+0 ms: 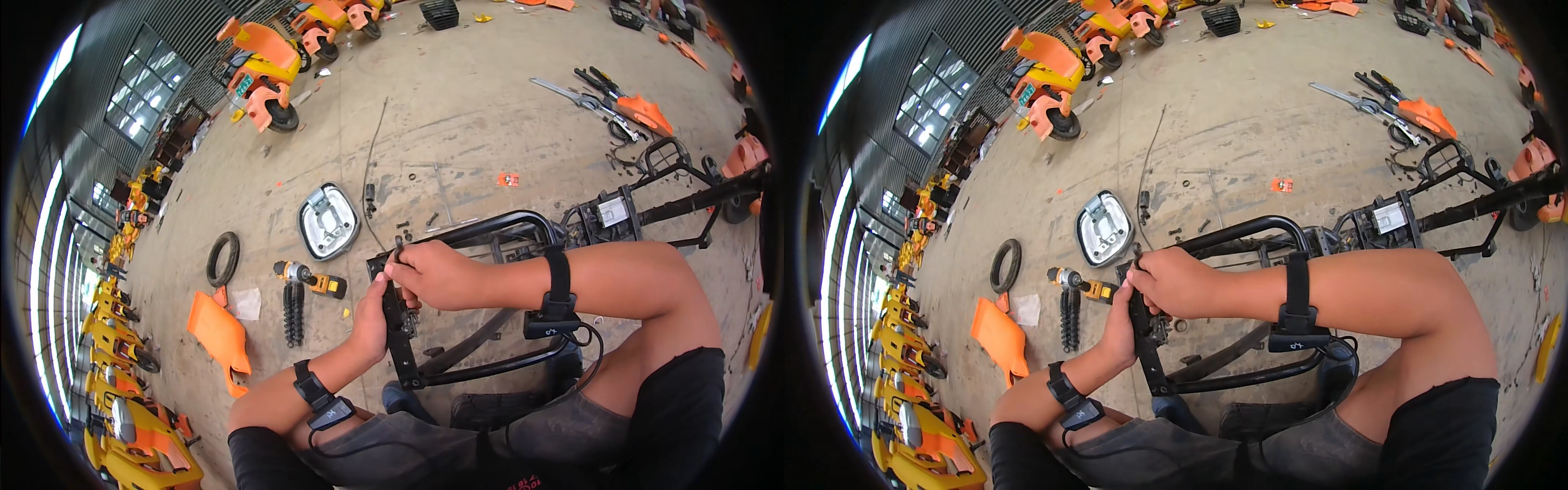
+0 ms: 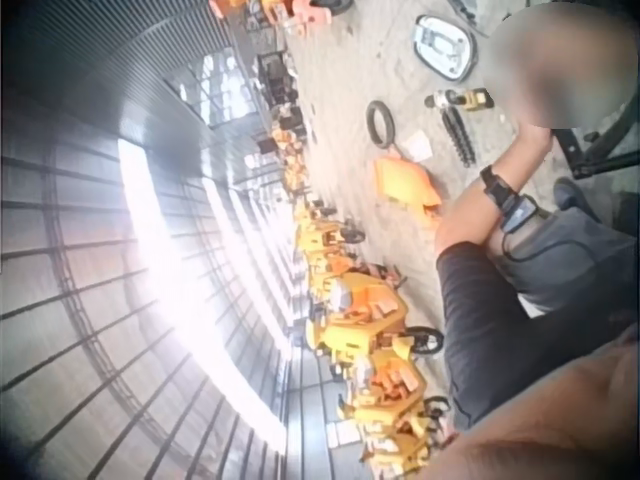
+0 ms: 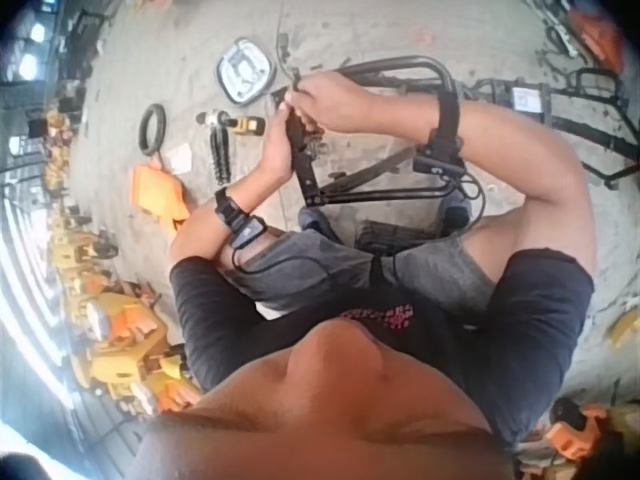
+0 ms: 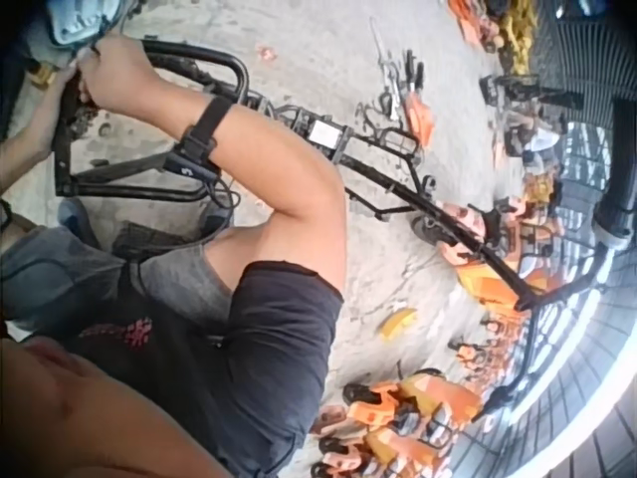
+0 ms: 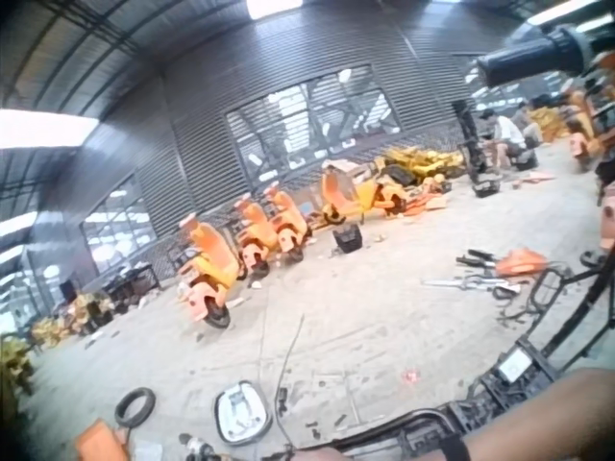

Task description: The person sits on the floor and assembles a black metal scooter frame, using a screwdriver to tighten bolts and securing a black cable to the frame. The person handles the frame, cable, and screwdriver while working in a workshop environment.

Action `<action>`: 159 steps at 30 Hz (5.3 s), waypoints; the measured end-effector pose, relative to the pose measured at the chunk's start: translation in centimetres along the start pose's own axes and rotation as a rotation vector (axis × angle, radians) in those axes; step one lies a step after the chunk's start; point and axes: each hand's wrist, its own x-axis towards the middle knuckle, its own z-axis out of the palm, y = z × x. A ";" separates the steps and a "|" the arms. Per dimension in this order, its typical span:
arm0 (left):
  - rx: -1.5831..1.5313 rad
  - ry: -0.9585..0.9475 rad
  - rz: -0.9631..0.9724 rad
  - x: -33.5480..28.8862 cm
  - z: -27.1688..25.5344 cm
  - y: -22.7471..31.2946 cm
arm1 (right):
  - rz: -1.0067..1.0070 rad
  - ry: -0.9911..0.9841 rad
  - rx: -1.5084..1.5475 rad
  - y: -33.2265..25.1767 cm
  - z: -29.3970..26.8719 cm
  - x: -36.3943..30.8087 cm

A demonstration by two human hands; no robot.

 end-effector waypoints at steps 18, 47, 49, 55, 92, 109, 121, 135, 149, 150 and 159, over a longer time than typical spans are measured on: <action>0.016 -0.205 -0.067 0.9 -1.4 0.1 | -0.027 0.022 0.066 0.4 -0.5 0.1; -0.102 -0.201 -0.061 1.7 -2.3 -1.3 | -0.484 -0.392 -0.562 -2.2 1.0 -5.6; -0.109 -0.182 -0.060 1.8 -2.1 -1.4 | -0.468 -0.456 -0.561 -1.9 1.2 -5.7; -0.055 -0.164 -0.052 1.7 -1.9 -1.2 | -0.461 -0.614 -0.560 -1.5 1.3 -5.6; -0.062 -0.124 -0.051 1.2 -1.7 -0.8 | -0.170 -0.930 -0.551 0.7 1.0 -5.2; -0.074 -0.115 -0.062 1.2 -1.9 -1.1 | -0.542 -0.664 -1.109 3.4 3.1 -4.5; -0.077 -0.143 -0.044 1.4 -2.0 -1.3 | -0.736 -0.410 -1.227 4.0 2.3 -4.7; -0.068 -0.123 -0.164 0.7 -1.1 0.0 | -0.646 -0.226 -0.852 1.8 -1.2 -4.1; 0.019 -0.136 -0.051 1.5 -2.5 -1.4 | 0.064 0.012 0.013 0.4 -0.9 -1.0; 0.020 -0.138 -0.058 1.3 -2.3 -1.4 | 0.074 0.067 -0.029 0.5 -0.7 -1.1; -0.047 -0.098 -0.094 1.4 -2.2 -1.5 | 0.157 0.054 -0.057 1.0 -0.9 0.0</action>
